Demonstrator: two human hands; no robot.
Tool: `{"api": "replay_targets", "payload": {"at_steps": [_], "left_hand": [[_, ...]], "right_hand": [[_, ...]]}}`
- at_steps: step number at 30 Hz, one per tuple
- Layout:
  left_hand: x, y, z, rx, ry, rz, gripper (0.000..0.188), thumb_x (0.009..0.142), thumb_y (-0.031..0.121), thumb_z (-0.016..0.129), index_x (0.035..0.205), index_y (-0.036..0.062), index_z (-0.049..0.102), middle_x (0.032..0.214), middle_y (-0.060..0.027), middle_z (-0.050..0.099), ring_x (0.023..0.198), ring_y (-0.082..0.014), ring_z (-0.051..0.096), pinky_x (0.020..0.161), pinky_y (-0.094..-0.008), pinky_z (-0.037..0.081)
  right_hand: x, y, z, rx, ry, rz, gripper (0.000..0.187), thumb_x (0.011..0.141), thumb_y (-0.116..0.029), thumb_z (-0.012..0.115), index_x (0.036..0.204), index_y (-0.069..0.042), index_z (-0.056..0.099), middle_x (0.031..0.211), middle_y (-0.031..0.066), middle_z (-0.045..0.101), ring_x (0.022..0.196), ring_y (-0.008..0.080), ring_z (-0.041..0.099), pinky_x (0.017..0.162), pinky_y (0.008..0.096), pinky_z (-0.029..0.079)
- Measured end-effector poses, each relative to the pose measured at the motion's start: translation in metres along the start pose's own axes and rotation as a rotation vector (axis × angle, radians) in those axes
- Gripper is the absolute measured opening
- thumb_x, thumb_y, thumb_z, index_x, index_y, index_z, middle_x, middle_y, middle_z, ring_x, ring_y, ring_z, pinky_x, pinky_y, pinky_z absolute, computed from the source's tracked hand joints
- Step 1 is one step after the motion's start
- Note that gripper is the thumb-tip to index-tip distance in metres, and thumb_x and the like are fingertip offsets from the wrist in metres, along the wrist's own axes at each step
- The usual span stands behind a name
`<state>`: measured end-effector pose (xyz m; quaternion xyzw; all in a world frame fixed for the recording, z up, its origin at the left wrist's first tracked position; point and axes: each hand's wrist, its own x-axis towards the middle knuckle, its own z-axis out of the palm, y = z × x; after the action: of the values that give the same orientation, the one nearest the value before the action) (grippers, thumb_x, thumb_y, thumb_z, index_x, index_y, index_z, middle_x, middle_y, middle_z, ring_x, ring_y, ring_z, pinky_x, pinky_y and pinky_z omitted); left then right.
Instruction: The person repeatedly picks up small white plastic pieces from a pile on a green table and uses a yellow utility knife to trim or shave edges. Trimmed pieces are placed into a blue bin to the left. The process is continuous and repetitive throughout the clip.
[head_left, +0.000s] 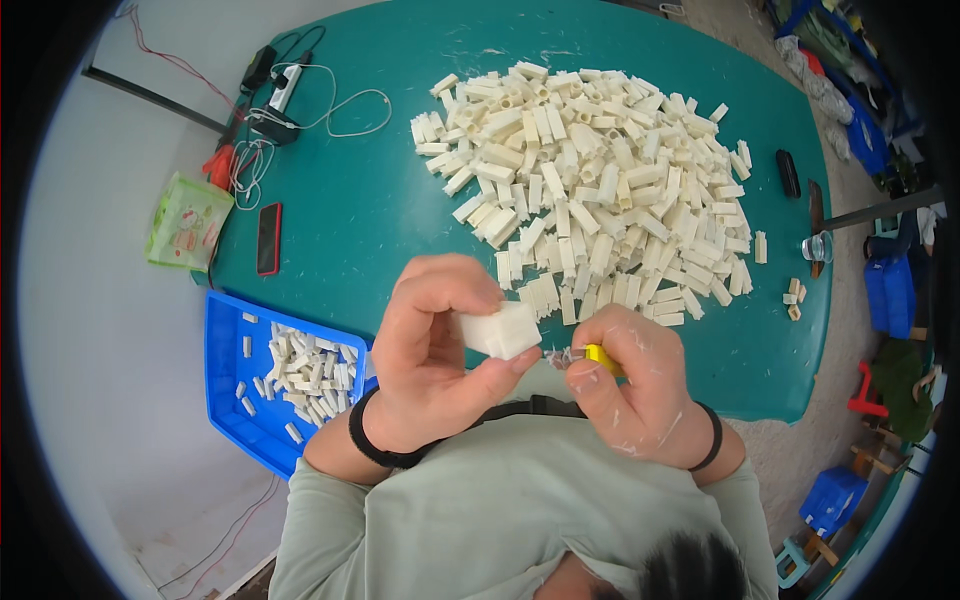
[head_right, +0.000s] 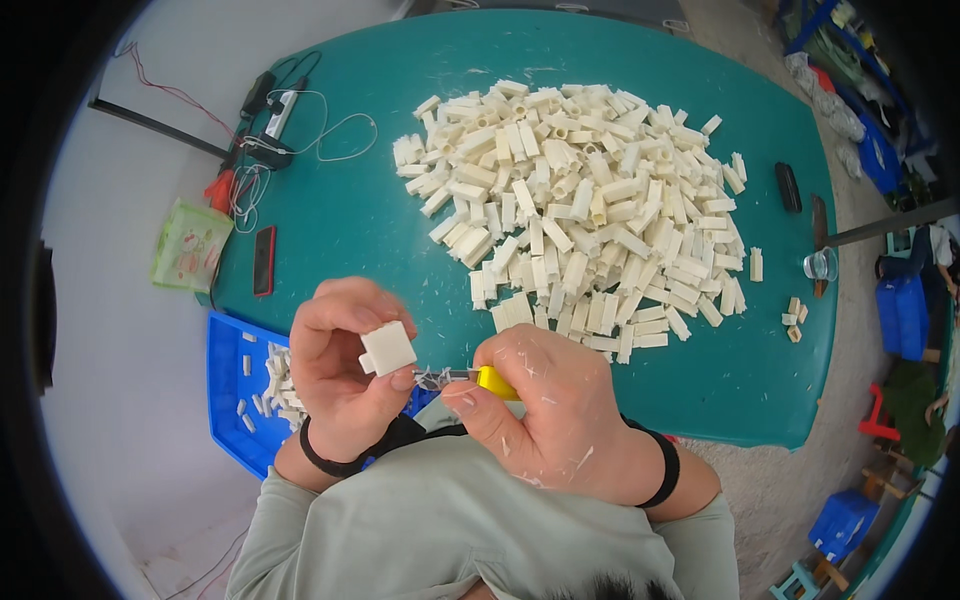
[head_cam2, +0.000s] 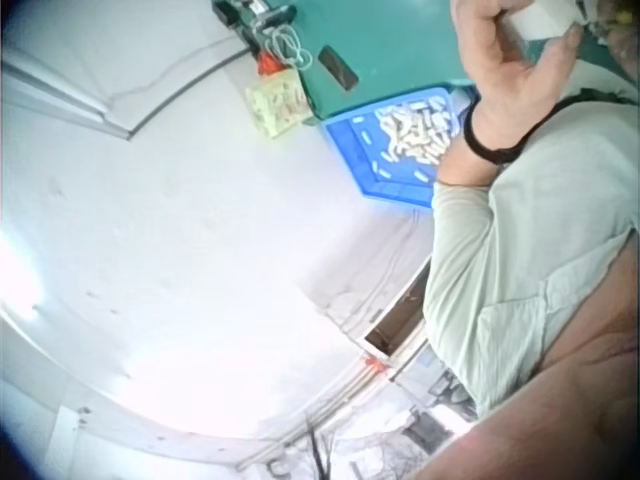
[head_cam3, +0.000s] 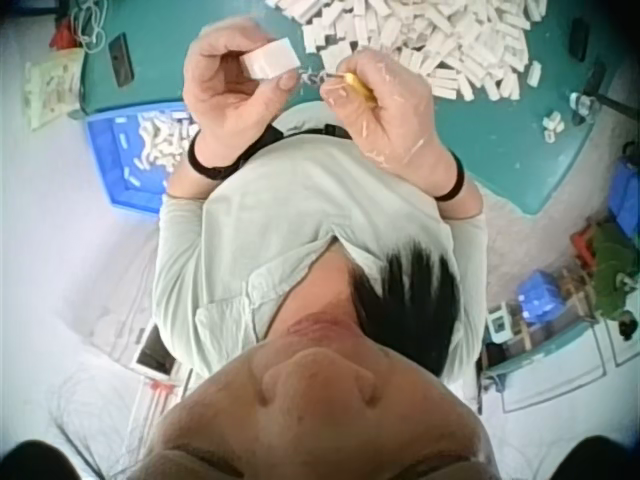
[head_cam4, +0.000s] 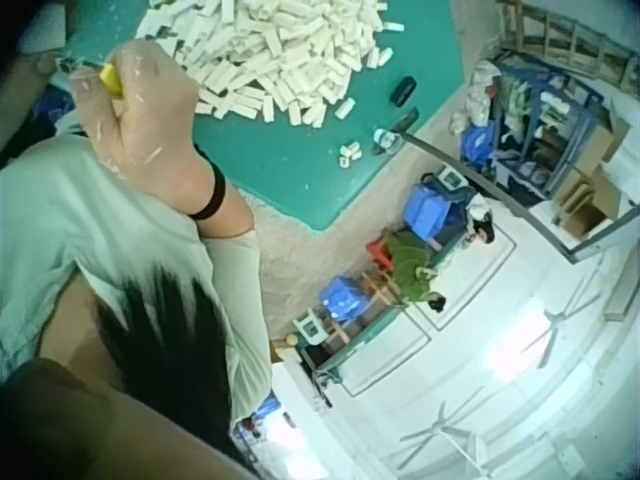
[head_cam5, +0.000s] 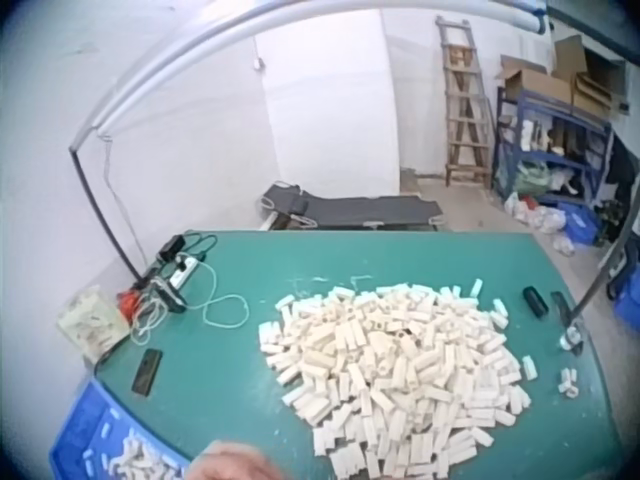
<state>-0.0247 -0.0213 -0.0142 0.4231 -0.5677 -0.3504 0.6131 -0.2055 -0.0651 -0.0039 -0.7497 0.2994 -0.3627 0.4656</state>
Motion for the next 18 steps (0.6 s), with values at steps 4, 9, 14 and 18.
{"api": "replay_targets", "payload": {"at_steps": [4,9,14,18], "left_hand": [[-0.0013,0.0023,-0.0051,0.196,-0.034,0.115,0.039,0.072,0.006,0.071,0.1,0.0075,0.045,0.098,-0.0095,0.046,0.079,-0.0181,0.052,0.064,-0.029,0.046],[-0.0014,0.0053,-0.0021,0.126,-0.005,0.159,0.046,0.061,-0.006,0.073,0.099,0.0036,0.049,0.097,-0.0105,0.047,0.082,-0.0153,0.051,0.067,-0.0243,0.044],[-0.0003,0.007,-0.0018,0.098,-0.021,0.152,0.046,0.062,-0.007,0.074,0.098,0.0051,0.048,0.098,-0.011,0.048,0.081,-0.0146,0.052,0.066,-0.0237,0.044],[-0.001,0.0085,-0.0053,0.088,-0.058,0.14,0.045,0.063,-0.007,0.074,0.098,0.0058,0.048,0.099,-0.0111,0.049,0.082,-0.0145,0.052,0.067,-0.0238,0.045]], "right_hand": [[0.0014,-0.0031,0.0026,-0.035,0.005,-0.044,0.024,0.081,-0.022,0.065,0.076,-0.001,0.054,0.062,0.0088,0.05,0.048,0.0232,0.047,0.044,0.0308,0.036],[0.0015,-0.0037,0.0035,-0.077,0.023,-0.076,0.025,0.081,-0.023,0.066,0.075,-0.002,0.053,0.061,0.0085,0.05,0.048,0.0231,0.047,0.043,0.0305,0.036],[0.0015,-0.0015,0.0051,-0.076,0.044,-0.095,0.026,0.081,-0.024,0.066,0.073,-0.003,0.053,0.059,0.0077,0.048,0.046,0.0224,0.046,0.041,0.0307,0.034],[0.0024,0.0018,0.0048,-0.107,0.039,-0.126,0.027,0.08,-0.026,0.066,0.072,-0.004,0.052,0.058,0.0068,0.046,0.045,0.0218,0.044,0.04,0.0307,0.033]]}}
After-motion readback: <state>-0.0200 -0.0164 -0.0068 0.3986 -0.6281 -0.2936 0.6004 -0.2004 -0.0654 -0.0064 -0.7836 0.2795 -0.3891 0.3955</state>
